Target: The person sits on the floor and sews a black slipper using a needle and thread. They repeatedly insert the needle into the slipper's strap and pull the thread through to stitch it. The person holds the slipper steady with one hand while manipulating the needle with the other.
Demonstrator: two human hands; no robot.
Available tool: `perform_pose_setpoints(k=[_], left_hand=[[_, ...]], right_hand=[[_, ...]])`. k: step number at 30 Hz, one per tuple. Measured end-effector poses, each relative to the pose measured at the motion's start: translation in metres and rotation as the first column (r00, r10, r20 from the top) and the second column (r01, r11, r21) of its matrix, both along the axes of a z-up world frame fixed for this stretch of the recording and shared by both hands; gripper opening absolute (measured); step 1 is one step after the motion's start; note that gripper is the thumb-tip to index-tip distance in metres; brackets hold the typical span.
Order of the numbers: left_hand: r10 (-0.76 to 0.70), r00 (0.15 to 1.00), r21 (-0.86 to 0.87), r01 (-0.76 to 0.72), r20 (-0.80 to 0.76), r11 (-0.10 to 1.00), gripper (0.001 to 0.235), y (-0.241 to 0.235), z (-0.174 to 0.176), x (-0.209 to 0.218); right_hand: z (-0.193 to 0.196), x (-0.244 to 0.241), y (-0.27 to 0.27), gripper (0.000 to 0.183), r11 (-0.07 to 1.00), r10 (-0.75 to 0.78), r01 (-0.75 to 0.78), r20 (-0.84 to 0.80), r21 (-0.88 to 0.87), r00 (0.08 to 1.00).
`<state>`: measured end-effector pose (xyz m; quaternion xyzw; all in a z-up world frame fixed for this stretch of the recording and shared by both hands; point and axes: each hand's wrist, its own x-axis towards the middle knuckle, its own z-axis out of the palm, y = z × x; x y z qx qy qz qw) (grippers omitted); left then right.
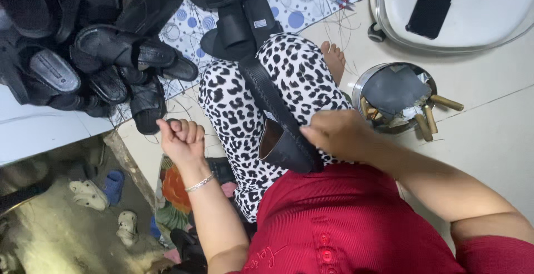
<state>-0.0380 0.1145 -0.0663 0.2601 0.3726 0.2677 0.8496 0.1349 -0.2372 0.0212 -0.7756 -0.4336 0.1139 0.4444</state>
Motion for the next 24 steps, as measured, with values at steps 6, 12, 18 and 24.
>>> perform_pose_setpoints(k=[6, 12, 18, 24], left_hand=[[0.566, 0.461, 0.565, 0.825, -0.684, 0.01, 0.048, 0.001, 0.048, -0.032], [-0.182, 0.679, 0.697, 0.714, -0.711, -0.058, 0.04, -0.129, 0.118, 0.013], [-0.308, 0.637, 0.701, 0.688, -0.707, -0.186, 0.036, -0.15, 0.111, 0.014], [-0.248, 0.757, 0.79, 0.529, -0.604, -0.309, 0.044, -0.173, 0.11, 0.027]], right_hand=[[0.02, 0.029, -0.055, 0.042, 0.787, -0.135, 0.393, 0.49, -0.475, 0.861], [0.073, -0.003, -0.029, 0.022, 0.882, 0.172, -0.054, 0.214, -0.468, 0.962], [0.058, -0.003, -0.032, 0.034, 0.742, 0.331, -0.071, 0.271, -0.667, 0.904], [0.098, -0.009, -0.001, 0.023, 0.708, 0.359, -0.098, 0.237, -0.699, 0.903]])
